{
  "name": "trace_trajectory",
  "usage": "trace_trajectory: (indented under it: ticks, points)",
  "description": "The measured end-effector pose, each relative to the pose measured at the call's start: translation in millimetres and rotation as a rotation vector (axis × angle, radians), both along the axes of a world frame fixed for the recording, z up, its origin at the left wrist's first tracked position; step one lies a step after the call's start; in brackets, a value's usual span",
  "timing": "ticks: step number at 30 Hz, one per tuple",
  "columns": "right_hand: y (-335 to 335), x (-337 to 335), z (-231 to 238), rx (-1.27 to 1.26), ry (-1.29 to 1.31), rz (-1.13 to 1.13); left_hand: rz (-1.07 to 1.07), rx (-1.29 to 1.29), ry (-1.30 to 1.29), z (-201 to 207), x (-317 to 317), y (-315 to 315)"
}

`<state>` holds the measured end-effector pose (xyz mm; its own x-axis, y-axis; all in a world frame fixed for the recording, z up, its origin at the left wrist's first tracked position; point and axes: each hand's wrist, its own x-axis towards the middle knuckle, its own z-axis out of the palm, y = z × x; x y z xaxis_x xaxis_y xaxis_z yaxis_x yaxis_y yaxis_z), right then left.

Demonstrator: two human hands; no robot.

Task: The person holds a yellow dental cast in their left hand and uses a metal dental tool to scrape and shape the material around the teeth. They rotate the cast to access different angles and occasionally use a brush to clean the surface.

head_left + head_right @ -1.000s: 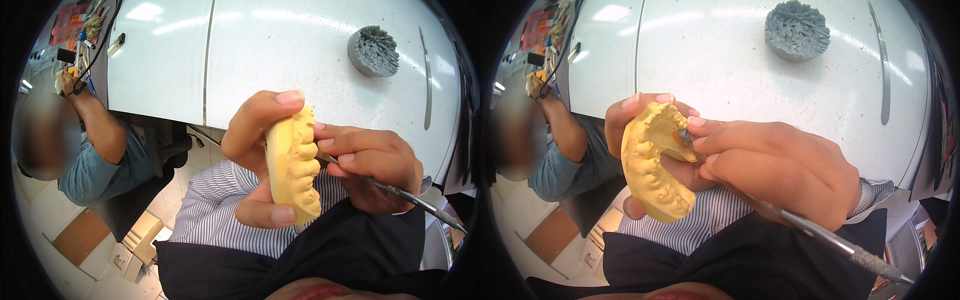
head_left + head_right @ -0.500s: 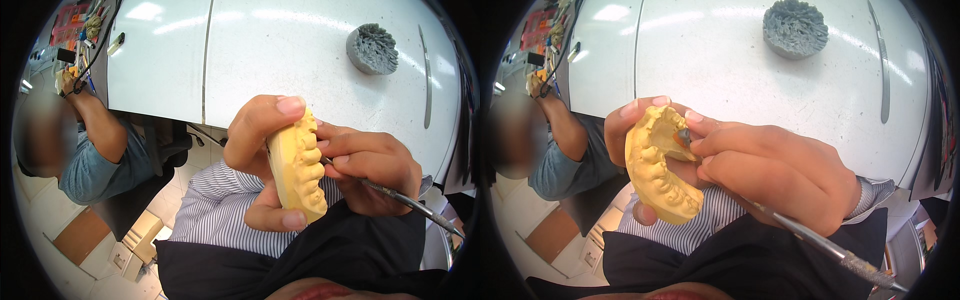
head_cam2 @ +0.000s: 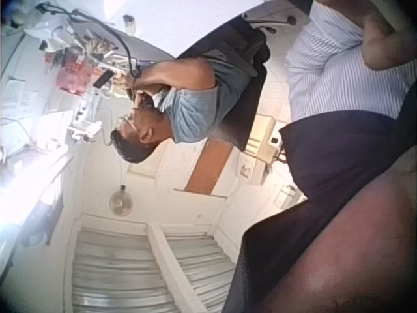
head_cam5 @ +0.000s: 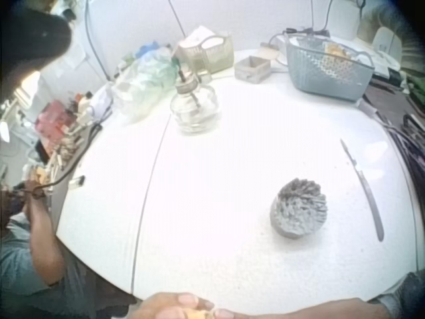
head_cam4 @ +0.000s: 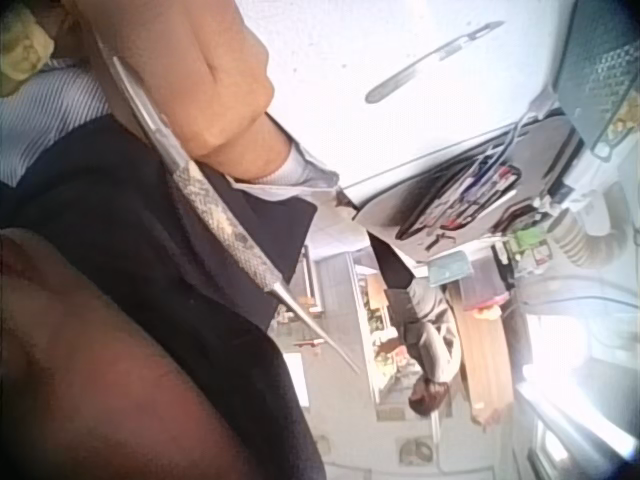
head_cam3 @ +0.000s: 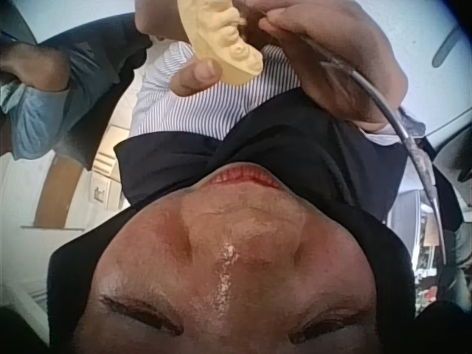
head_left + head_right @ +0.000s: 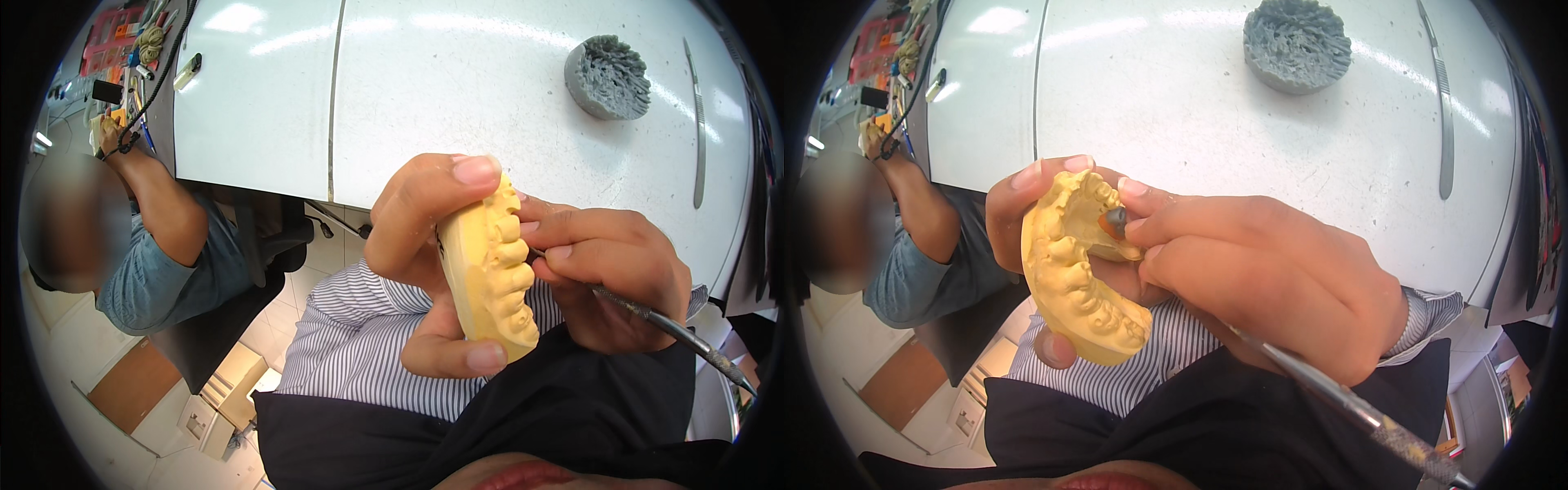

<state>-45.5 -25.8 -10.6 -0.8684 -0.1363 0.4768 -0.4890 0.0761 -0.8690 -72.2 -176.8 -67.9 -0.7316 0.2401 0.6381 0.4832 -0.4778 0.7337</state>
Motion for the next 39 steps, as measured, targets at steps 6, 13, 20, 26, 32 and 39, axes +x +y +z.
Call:
trace_trajectory:
  ticks: [6, 13, 20, 26, 32, 39]
  points:
    - [2.8, -3.2, -0.9, 0.041, 0.035, 0.008, -0.003, 0.002, 0.001, -0.5, -0.4, 1.1]
    - [1.0, -5.0, -1.8, 0.011, 0.054, -0.005, 0.001, -0.003, 0.002, 0.2, -1.8, 2.2]
    - [1.5, -4.4, 3.3, 0.008, 0.018, 0.001, 0.010, -0.003, 0.002, 1.4, -0.8, 2.1]
    - [-1.7, -7.2, 1.9, -0.029, 0.033, -0.018, 0.022, 0.000, 0.002, 1.8, -2.3, 1.6]
    - [-1.5, -7.7, -0.1, -0.047, 0.029, 0.020, 0.033, 0.000, 0.010, 0.5, -2.1, 1.1]
    - [2.6, -9.0, 4.1, 0.002, 0.001, 0.069, 0.044, -0.001, 0.019, -0.7, -3.4, 1.4]
